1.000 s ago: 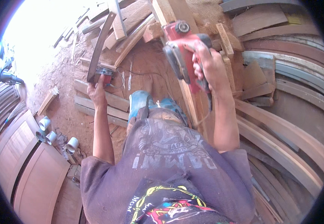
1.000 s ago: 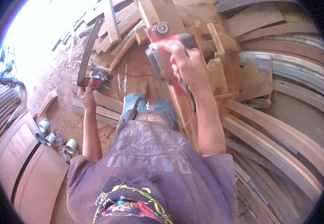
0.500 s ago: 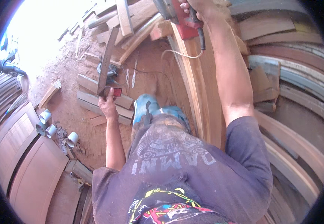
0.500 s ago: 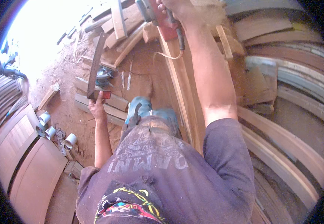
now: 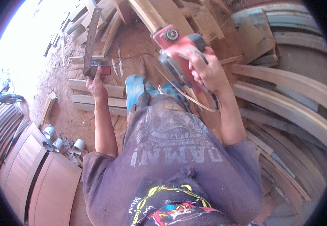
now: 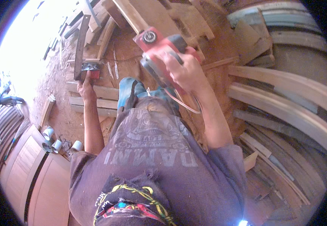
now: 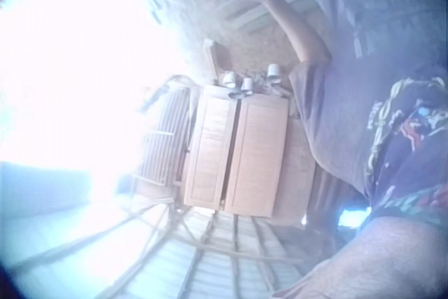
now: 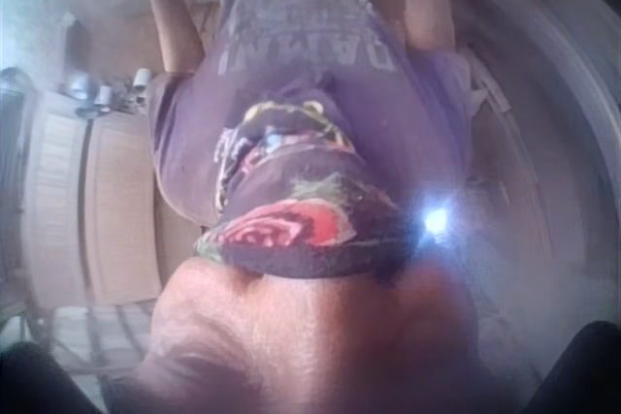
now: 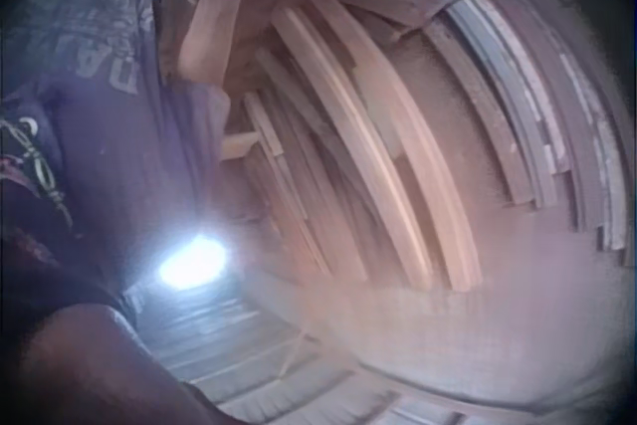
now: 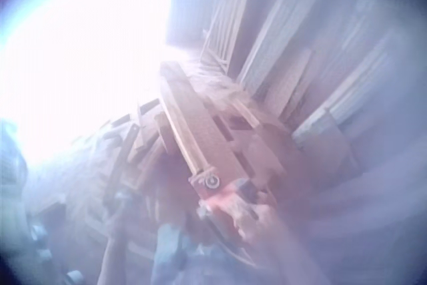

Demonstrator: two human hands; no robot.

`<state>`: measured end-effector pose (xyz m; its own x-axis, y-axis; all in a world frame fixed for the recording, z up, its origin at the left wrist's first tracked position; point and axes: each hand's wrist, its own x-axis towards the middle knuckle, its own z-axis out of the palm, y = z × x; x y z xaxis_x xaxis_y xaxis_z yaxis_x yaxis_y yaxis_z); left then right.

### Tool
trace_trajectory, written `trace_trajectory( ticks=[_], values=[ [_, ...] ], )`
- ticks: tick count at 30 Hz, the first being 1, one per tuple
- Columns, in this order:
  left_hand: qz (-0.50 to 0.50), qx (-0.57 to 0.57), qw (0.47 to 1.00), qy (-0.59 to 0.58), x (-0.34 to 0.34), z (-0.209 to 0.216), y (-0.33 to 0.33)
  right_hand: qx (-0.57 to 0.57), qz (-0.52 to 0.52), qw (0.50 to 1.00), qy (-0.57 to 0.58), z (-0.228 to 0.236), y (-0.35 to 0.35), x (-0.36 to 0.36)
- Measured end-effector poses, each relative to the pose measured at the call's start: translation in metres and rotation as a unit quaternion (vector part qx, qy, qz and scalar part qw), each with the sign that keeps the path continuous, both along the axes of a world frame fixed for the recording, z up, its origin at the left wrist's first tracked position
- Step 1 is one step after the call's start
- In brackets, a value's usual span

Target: The person uses a handheld electric sander to smooth the surface of a wooden plank. They repeatedly sand the plank, pause to inspect the surface, and then continue sanding.

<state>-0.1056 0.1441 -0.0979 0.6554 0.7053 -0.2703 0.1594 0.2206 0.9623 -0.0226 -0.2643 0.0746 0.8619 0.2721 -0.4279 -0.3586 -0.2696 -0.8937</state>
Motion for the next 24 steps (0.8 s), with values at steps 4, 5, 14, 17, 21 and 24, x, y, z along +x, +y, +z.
trace_trajectory(
  ticks=[4,5,14,17,21,24],
  values=[
    [-0.006,-0.024,0.999,0.032,-0.018,-0.02,-0.017,-0.023,-0.015,0.999,0.029,-0.014,-0.057,-0.081],
    [0.002,-0.028,0.998,0.048,-0.025,-0.016,-0.028,-0.028,-0.022,0.999,0.033,-0.018,-0.073,-0.104],
    [0.014,-0.076,0.995,0.065,-0.066,-0.003,-0.051,-0.031,-0.157,0.982,0.102,0.013,-0.174,-0.268],
    [0.028,-0.047,0.997,0.052,-0.061,0.012,-0.055,-0.034,-0.18,0.976,0.115,-0.009,-0.18,-0.283],
    [-0.021,-0.054,0.998,-0.018,-0.053,0.024,-0.054,-0.039,-0.189,0.975,0.107,-0.037,-0.185,-0.286],
    [0.001,-0.046,0.999,-0.024,-0.053,0.029,-0.054,-0.042,-0.186,0.977,0.099,-0.048,-0.19,-0.286]
  ],
)
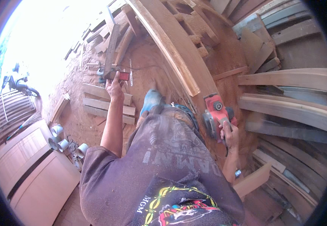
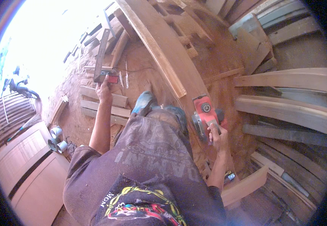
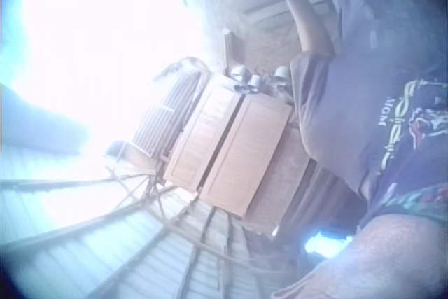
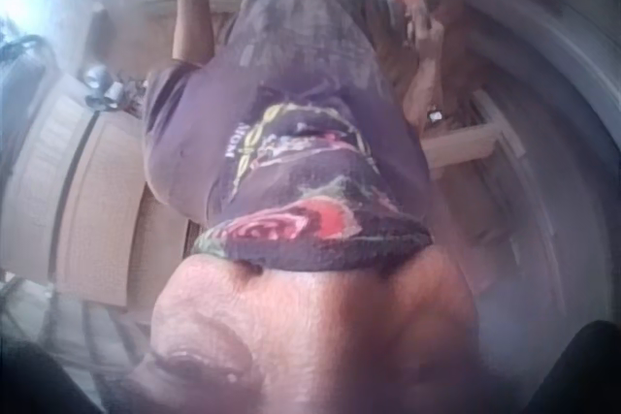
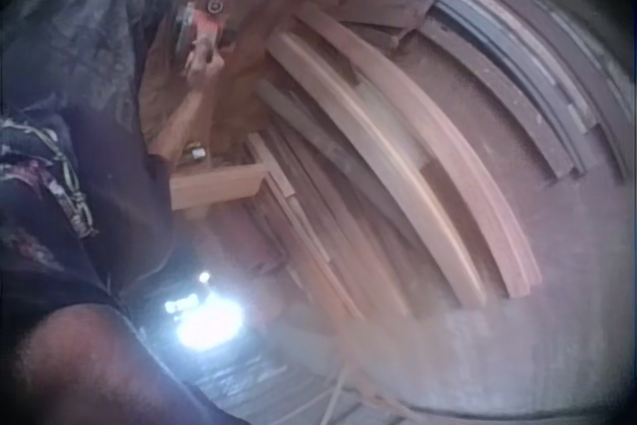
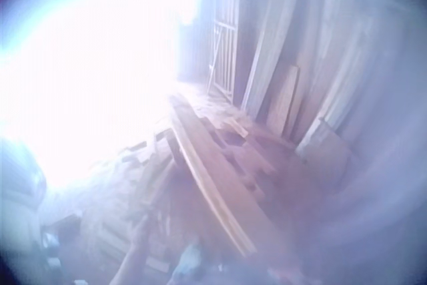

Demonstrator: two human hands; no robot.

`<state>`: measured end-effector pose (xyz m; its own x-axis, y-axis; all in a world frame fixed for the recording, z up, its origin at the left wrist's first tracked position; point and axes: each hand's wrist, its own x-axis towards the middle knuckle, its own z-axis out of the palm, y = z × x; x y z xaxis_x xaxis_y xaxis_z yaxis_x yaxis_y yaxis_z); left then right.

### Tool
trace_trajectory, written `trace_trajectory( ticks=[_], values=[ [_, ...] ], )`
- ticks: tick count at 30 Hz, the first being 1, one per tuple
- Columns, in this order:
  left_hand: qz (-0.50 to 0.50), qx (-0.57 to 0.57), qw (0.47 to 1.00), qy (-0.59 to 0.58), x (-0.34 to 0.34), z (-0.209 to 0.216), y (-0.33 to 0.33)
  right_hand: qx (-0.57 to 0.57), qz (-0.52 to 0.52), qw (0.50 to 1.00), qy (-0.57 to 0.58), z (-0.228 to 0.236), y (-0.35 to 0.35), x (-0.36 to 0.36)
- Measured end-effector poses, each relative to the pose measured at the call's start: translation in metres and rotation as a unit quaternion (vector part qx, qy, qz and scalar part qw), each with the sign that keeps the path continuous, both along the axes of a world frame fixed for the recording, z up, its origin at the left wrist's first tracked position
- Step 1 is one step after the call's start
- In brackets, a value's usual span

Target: The person uses a handheld electric sander to smooth the surface of a wooden plank. They repeatedly sand the plank, pause to inspect the surface, and then continue sanding.

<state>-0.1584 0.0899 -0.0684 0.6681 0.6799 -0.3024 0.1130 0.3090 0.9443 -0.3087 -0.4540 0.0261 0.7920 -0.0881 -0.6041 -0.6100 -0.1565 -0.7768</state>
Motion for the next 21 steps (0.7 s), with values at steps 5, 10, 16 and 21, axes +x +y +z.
trace_trajectory(
  ticks=[5,10,16,21],
  values=[
    [0.013,0.013,1.0,-0.009,-0.013,0.006,0.01,-0.025,0.019,0.999,-0.015,-0.006,-0.007,-0.004],
    [0.008,0.038,0.999,-0.004,-0.022,0.014,0.005,-0.383,0.129,0.88,-0.249,0.035,0.032,0.049],
    [-0.07,0.08,0.994,-0.025,-0.009,0.042,-0.037,-0.38,0.241,0.865,-0.222,0.002,0.132,0.126],
    [-0.184,0.165,0.967,-0.065,0.026,0.048,-0.063,-0.312,0.268,0.887,-0.21,-0.011,0.152,0.137]
  ],
)
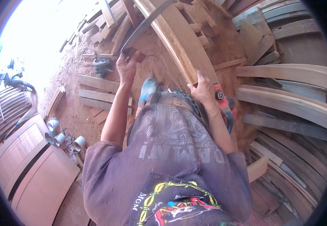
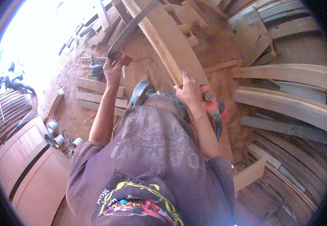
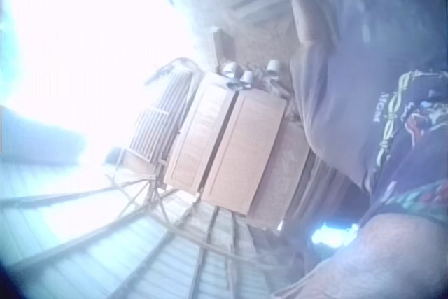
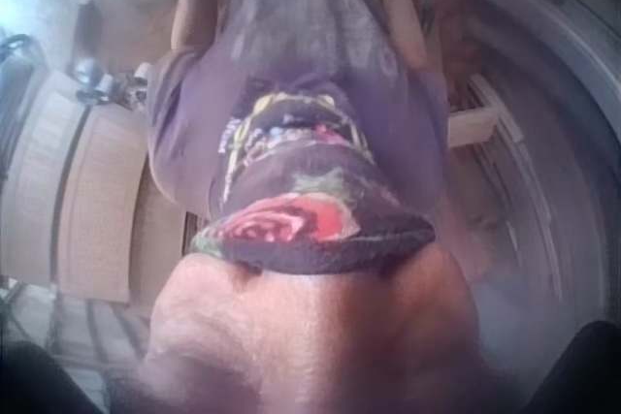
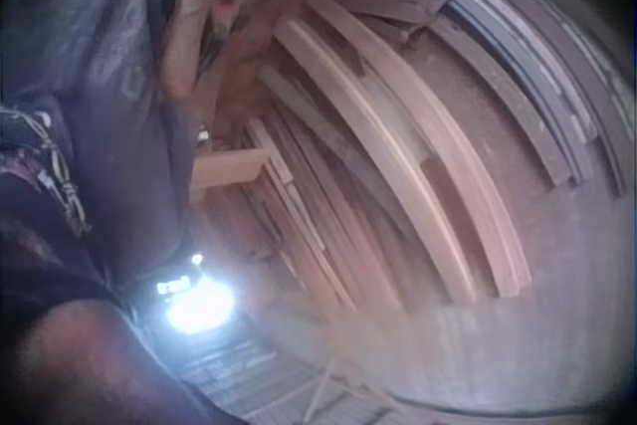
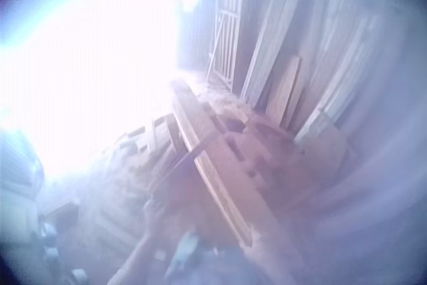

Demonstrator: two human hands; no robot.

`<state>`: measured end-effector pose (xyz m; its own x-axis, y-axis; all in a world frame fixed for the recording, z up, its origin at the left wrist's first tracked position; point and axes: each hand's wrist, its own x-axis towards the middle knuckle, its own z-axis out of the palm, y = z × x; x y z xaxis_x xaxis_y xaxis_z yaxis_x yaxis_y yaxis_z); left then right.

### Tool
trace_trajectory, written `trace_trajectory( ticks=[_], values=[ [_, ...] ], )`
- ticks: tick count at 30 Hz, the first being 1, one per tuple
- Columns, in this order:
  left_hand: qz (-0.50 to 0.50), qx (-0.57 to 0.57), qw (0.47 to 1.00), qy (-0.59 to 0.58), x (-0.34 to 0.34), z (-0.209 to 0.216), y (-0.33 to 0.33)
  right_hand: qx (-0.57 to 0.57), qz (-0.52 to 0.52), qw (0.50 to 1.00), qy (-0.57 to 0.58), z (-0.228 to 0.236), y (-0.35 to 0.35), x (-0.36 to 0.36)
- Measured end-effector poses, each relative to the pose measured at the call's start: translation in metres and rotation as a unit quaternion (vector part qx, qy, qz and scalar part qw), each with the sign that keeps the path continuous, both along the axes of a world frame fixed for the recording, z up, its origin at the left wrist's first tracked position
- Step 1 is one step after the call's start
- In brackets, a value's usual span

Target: The person uses a handheld electric sander to smooth the surface of a wooden plank. They repeatedly sand the plank, pause to inspect the surface, and then continue sanding.

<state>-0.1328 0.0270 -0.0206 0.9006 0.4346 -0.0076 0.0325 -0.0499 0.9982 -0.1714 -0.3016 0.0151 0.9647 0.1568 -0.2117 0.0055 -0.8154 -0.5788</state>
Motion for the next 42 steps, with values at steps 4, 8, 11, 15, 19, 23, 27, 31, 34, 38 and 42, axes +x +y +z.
trace_trajectory(
  ticks=[4,8,11,15,19,23,27,31,34,38,42],
  values=[
    [-0.077,0.055,0.994,0.046,0.051,0.019,-0.019,-0.008,-0.035,0.999,-0.014,0.0,0.009,-0.001],
    [-0.118,0.185,0.975,0.023,0.093,0.024,-0.012,-0.022,-0.005,0.997,-0.075,0.041,0.027,-0.015],
    [-0.137,0.236,0.962,0.017,0.116,0.034,0.001,-0.025,-0.001,0.998,-0.06,0.084,0.036,-0.011],
    [-0.167,0.191,0.967,-0.007,0.121,0.045,0.01,-0.018,0.013,0.997,-0.073,0.107,0.041,-0.011],
    [-0.156,0.177,0.972,-0.005,0.123,0.044,0.017,-0.029,0.027,0.998,-0.053,0.127,0.044,-0.007],
    [-0.152,0.168,0.973,-0.044,0.131,0.056,0.016,-0.033,0.026,0.995,-0.088,0.139,0.042,-0.011],
    [-0.114,0.232,0.965,0.045,0.184,0.087,0.048,-0.001,0.02,0.995,-0.093,0.159,0.042,-0.022],
    [-0.148,0.132,0.98,0.028,0.242,0.045,0.107,0.018,0.022,0.997,-0.077,0.173,0.042,-0.025],
    [-0.131,0.172,0.976,0.017,0.237,0.066,0.076,0.022,-0.009,0.998,-0.059,0.171,0.04,-0.018],
    [-0.116,0.178,0.977,0.017,0.239,0.056,0.075,0.006,-0.023,0.999,-0.025,0.168,0.036,-0.014],
    [-0.105,0.218,0.97,-0.002,0.279,0.021,0.104,-0.006,-0.035,0.999,-0.006,0.168,0.038,-0.01]
  ],
)
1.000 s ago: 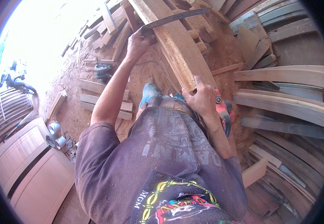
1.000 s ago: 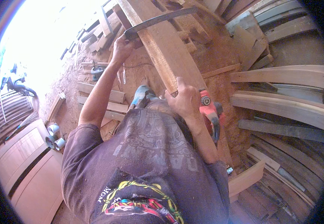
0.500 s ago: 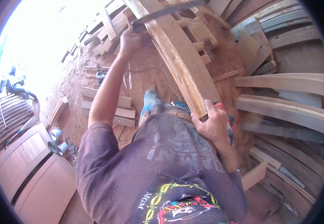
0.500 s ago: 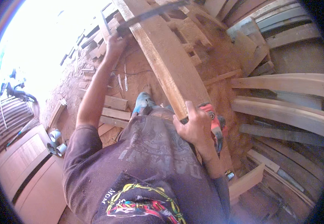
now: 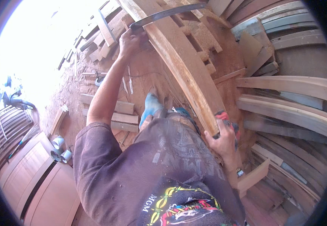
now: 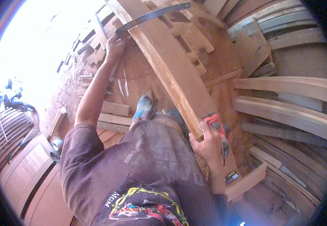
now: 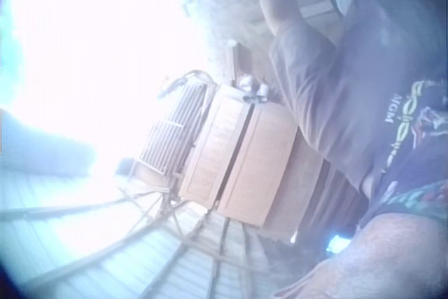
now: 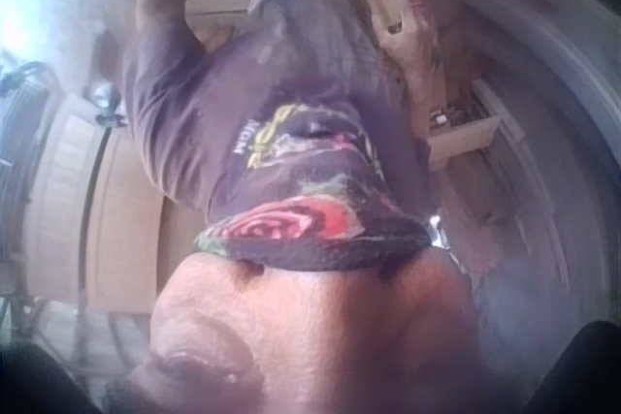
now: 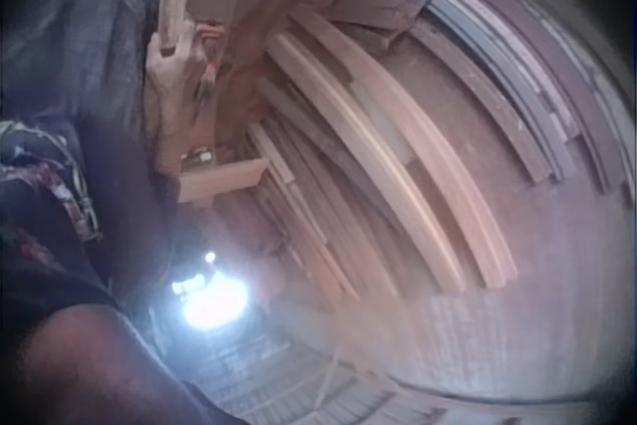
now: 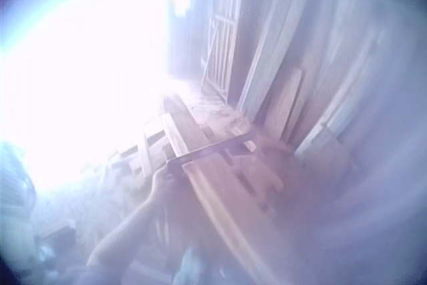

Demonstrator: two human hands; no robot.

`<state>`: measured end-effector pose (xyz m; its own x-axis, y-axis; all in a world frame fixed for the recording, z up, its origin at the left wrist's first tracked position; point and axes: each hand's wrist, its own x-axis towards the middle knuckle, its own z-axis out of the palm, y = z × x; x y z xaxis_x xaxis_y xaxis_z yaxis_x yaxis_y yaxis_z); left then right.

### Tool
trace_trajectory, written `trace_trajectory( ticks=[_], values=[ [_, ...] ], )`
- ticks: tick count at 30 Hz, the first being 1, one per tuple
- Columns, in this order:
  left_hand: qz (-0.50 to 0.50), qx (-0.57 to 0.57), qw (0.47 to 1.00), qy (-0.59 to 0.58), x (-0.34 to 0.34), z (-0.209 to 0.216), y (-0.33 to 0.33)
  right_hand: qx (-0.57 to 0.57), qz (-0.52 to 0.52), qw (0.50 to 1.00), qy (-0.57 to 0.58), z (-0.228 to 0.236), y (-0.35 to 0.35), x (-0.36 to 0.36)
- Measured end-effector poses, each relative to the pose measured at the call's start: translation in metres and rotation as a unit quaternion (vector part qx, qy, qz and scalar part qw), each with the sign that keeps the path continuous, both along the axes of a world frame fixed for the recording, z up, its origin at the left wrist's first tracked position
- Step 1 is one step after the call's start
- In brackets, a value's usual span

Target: The person uses a handheld electric sander to smooth the surface of a wooden plank. They repeatedly sand the plank, pause to inspect the surface, and then continue sanding.

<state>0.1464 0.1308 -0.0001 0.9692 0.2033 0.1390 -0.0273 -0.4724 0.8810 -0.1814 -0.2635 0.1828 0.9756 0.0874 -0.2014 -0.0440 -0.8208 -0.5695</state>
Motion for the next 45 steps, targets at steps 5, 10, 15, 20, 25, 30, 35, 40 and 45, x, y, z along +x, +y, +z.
trace_trajectory(
  ticks=[5,10,15,20,25,30,35,40,45],
  values=[
    [-0.021,0.033,0.999,-0.023,0.084,-0.028,0.074,0.018,-0.014,1.0,0.018,0.005,0.008,0.004],
    [-0.007,-0.151,0.988,0.032,0.098,-0.046,0.069,-0.009,-0.058,0.996,0.06,-0.008,0.006,0.007],
    [0.037,-0.009,0.997,0.067,0.076,0.01,0.037,-0.006,-0.069,0.994,0.087,-0.06,-0.001,0.014],
    [0.096,-0.075,0.991,0.06,0.031,-0.022,0.044,-0.01,-0.079,0.993,0.085,-0.128,-0.009,0.039],
    [0.115,-0.246,0.961,0.056,-0.069,-0.02,0.035,-0.002,-0.071,0.992,0.103,-0.12,0.002,0.056],
    [0.169,-0.296,0.939,0.043,-0.159,-0.014,0.007,0.012,-0.039,0.997,0.059,-0.136,-0.011,0.044],
    [0.144,-0.293,0.945,0.008,-0.234,-0.006,-0.052,0.05,-0.018,0.998,0.037,-0.15,-0.025,0.035],
    [0.07,-0.254,0.962,0.069,-0.279,0.001,-0.129,0.045,0.008,0.999,0.006,-0.151,-0.014,0.024],
    [0.002,-0.141,0.987,0.083,-0.276,-0.013,-0.175,0.053,0.007,0.998,-0.025,-0.162,-0.009,0.028]
  ],
)
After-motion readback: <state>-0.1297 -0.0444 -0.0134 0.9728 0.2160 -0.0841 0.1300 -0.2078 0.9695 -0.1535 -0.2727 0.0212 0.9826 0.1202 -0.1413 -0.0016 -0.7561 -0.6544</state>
